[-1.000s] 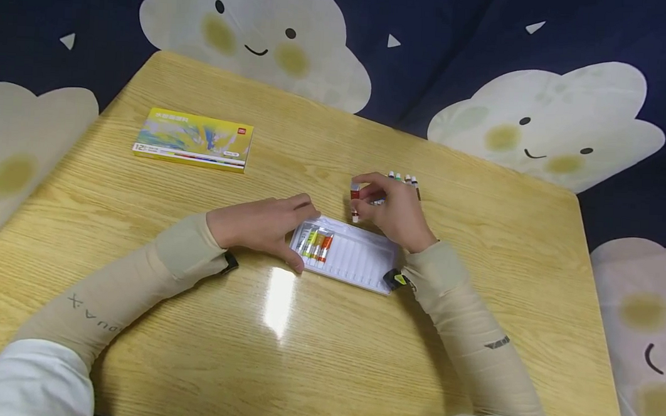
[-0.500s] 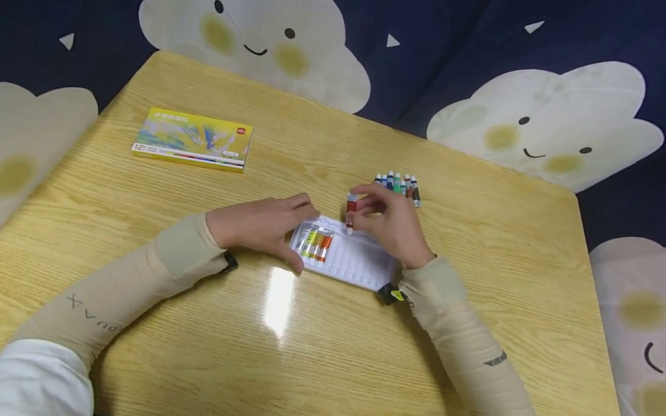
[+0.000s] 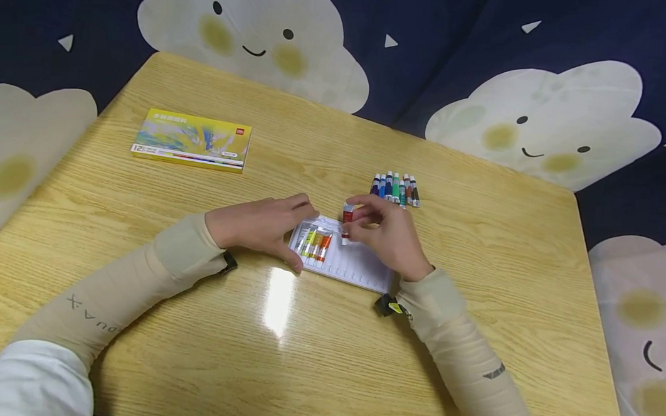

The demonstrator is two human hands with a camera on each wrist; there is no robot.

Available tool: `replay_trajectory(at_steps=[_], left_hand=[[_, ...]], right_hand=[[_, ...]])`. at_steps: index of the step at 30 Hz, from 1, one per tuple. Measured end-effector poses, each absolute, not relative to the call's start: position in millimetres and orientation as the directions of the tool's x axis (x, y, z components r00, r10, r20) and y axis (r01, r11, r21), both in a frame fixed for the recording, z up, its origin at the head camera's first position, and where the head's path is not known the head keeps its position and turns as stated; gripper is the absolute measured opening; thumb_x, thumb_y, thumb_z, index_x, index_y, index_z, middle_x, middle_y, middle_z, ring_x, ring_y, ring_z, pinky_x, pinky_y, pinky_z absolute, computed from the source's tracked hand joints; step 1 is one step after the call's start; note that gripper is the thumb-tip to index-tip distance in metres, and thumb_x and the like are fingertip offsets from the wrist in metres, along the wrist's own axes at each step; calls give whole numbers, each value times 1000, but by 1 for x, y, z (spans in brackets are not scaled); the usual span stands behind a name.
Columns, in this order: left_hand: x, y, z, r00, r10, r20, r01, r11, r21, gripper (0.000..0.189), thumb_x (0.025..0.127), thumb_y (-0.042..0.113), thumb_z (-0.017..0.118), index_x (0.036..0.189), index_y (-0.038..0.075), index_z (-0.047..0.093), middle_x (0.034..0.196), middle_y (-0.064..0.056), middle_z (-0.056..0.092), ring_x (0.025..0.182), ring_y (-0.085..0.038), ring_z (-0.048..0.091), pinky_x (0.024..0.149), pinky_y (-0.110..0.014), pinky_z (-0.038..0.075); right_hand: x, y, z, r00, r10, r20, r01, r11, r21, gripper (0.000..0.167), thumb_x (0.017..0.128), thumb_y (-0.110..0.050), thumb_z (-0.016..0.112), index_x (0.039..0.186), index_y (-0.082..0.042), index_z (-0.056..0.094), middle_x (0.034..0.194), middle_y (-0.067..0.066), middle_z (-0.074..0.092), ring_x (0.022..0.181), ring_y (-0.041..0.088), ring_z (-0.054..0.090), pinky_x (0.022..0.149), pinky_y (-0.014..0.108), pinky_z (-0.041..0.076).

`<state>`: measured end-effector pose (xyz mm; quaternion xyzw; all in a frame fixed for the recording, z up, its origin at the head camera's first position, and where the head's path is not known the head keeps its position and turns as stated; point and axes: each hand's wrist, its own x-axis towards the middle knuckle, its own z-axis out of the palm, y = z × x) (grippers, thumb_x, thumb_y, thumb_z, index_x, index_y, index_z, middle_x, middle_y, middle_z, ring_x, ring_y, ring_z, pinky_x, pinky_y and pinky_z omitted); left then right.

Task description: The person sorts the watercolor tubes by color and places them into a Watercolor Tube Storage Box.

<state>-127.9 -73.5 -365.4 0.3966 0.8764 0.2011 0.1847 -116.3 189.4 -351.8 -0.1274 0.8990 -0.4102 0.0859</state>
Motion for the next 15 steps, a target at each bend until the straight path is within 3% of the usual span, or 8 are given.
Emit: replay_trajectory(at_steps=[15], left_hand=[[-128,-73,-365,-616,771,-165,626,605,493,93,75,62,85,141,6,51,127,-7,51,99,-19,60,93,-37,55]], right_hand=[[-97,180,-361,-967,-243,-72,-98,621,-777,42,83,-8,85,123,-12,72,102,11,77,84,6,72,72,18,57]])
